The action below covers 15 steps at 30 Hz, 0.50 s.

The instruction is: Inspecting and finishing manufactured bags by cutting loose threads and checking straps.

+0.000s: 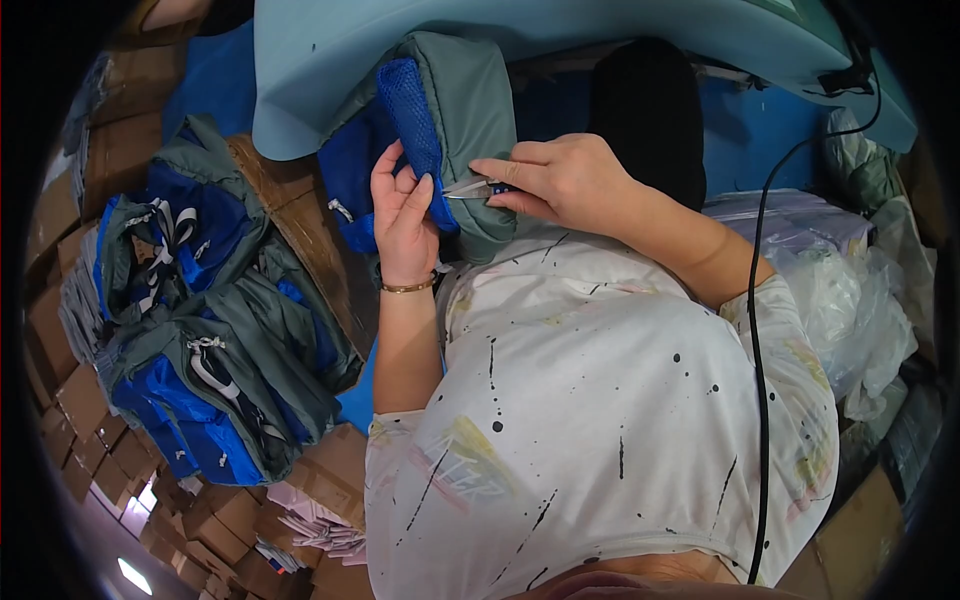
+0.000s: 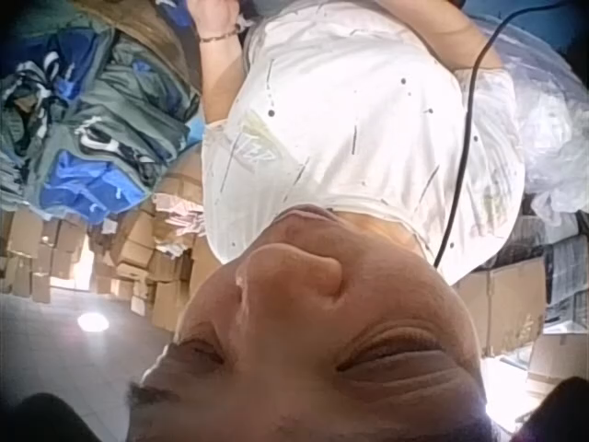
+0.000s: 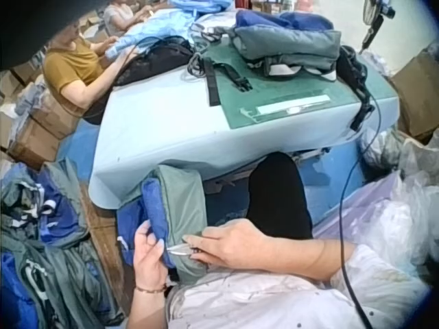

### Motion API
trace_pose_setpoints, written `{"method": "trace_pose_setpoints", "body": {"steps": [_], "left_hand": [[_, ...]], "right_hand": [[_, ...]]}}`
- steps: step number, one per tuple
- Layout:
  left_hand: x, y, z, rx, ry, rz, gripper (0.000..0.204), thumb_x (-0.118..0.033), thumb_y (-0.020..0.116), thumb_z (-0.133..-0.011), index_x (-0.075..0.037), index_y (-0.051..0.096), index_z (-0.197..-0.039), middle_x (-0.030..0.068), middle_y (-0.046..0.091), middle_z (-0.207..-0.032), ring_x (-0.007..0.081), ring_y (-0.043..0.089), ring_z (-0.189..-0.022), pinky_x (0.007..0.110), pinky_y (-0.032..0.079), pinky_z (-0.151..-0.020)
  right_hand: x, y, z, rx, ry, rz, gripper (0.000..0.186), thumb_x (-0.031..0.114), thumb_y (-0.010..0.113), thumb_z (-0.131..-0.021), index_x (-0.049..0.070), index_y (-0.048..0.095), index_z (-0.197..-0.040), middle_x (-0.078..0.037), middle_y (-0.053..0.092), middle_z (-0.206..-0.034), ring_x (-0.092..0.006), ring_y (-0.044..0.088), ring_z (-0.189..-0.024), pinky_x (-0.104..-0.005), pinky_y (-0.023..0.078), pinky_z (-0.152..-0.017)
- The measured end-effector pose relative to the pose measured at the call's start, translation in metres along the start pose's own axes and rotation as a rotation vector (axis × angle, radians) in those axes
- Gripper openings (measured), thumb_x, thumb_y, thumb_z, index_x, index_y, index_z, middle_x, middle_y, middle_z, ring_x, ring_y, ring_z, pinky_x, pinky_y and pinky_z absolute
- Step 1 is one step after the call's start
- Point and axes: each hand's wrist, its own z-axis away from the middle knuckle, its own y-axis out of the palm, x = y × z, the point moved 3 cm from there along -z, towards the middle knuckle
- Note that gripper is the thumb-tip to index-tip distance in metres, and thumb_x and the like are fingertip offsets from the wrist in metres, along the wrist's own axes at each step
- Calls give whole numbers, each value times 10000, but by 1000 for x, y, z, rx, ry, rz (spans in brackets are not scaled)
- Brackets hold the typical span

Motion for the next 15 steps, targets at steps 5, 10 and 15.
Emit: {"method": "trace_pose_setpoints", "body": {"steps": [5, 10, 15], "left_hand": [[3, -3, 1, -3, -12, 0, 481, 4, 463, -909, -2, 278, -1353, 149, 514, -1268, 210, 491, -1169, 338, 356, -1024], [2, 0, 1, 0, -13, -26, 487, -3, 464, -908, 10, 270, -1356, 160, 487, -1298, 227, 471, -1193, 351, 339, -1040], [2, 2, 0, -11, 12, -38, 487, 20, 463, -904, -9, 280, -1354, 139, 534, -1236, 186, 501, -1143, 317, 368, -1007]], "right_hand": [[3, -1, 0, 23, 6, 22, 292, 301, 678, -793, 130, 674, -1030, 3, 588, -720, -178, 587, -537, -277, 469, -460], [6, -6, -2, 50, 28, 46, 280, 303, 671, -800, 130, 679, -1019, 4, 584, -716, -177, 599, -562, -278, 477, -473], [12, -15, -6, 128, 51, 114, 283, 312, 656, -809, 125, 676, -1021, 0, 573, -702, -163, 613, -599, -272, 482, -487]]}}
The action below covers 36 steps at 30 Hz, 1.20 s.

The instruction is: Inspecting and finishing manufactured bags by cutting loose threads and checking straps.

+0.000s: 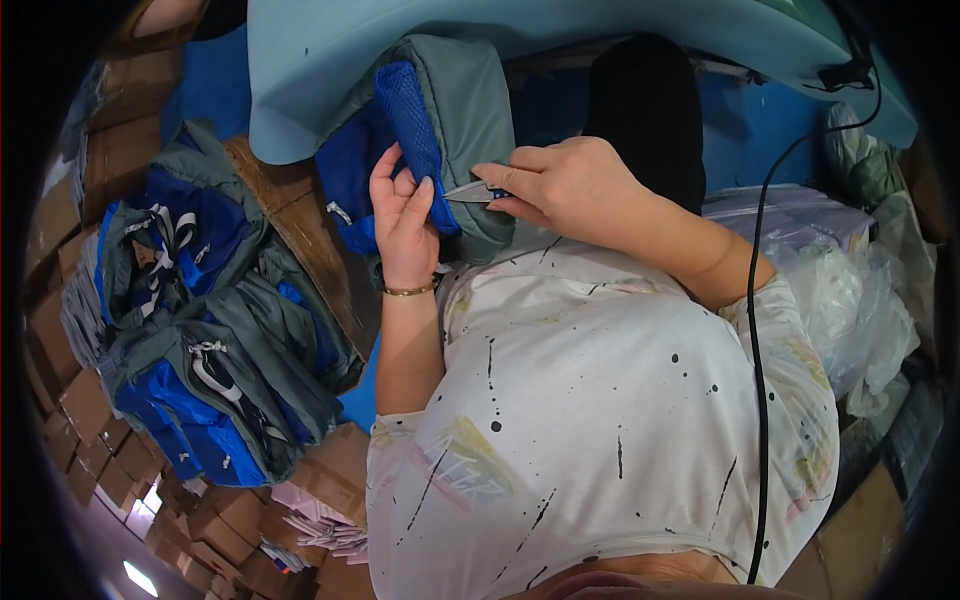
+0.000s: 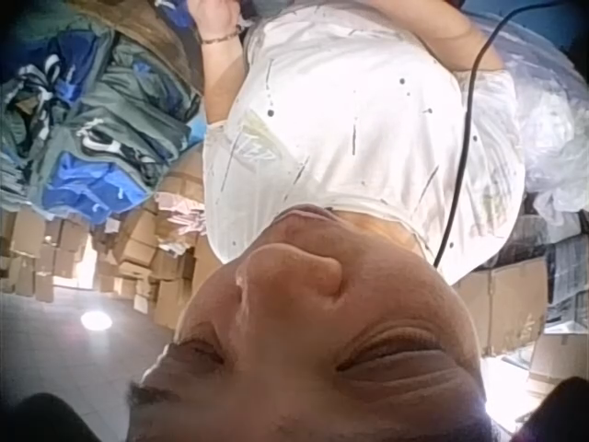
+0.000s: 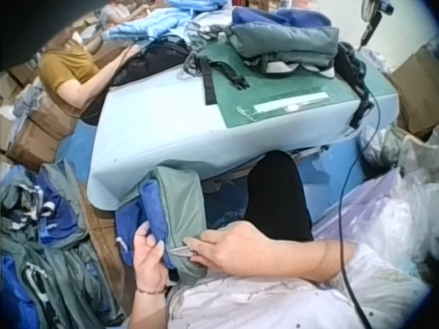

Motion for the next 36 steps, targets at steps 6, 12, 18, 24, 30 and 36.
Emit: {"method": "trace_pose_setpoints", "body": {"steps": [6, 12, 18, 24, 30, 36], "left_hand": [[3, 2, 1, -8, -14, -5, 494, 36, 462, -901, -13, 280, -1357, 132, 535, -1226, 177, 501, -1132, 307, 375, -996], [3, 4, 1, -3, -25, -14, 500, 33, 461, -902, -15, 269, -1361, 132, 534, -1225, 173, 500, -1133, 306, 374, -998], [1, 6, 0, -19, -22, -12, 499, 38, 453, -900, -13, 275, -1363, 114, 541, -1183, 160, 511, -1083, 292, 383, -975], [3, 8, 3, -41, 7, -78, 509, 56, 452, -883, 0, 281, -1359, 107, 543, -1158, 149, 510, -1062, 280, 382, -958], [4, 9, 7, -41, 50, -201, 538, 50, 471, -867, -1, 272, -1365, 99, 498, -1142, 156, 481, -1043, 278, 368, -938], [2, 16, 16, -6, 326, -694, 517, 11, 604, -825, -1, 380, -1291, 64, 557, -945, 116, 494, -786, 231, 411, -701]], "right_hand": [[2, -1, 1, 50, -26, 37, 272, 293, 642, -820, 105, 670, -1014, -7, 589, -717, -172, 611, -588, -280, 476, -477], [-6, -5, 7, -51, 28, -10, 287, 250, 705, -766, 89, 671, -1001, 7, 529, -644, -170, 557, -508, -275, 441, -454], [-6, 0, 7, -49, 11, -74, 328, 261, 704, -767, 95, 658, -1046, 3, 562, -679, -182, 564, -510, -292, 440, -441], [-32, 3, 4, -197, 370, -469, 311, 234, 682, -827, 71, 627, -1086, -50, 589, -744, -119, 545, -593, -241, 449, -544], [-59, 31, 13, -273, 648, -1197, 291, 210, 672, -863, 55, 555, -1080, 61, 503, -825, -27, 433, -749, -173, 363, -660], [-70, 12, -1, -317, 542, -718, 415, 210, 705, -829, 39, 533, -1166, -20, 595, -913, -92, 551, -794, -222, 448, -695]]}}
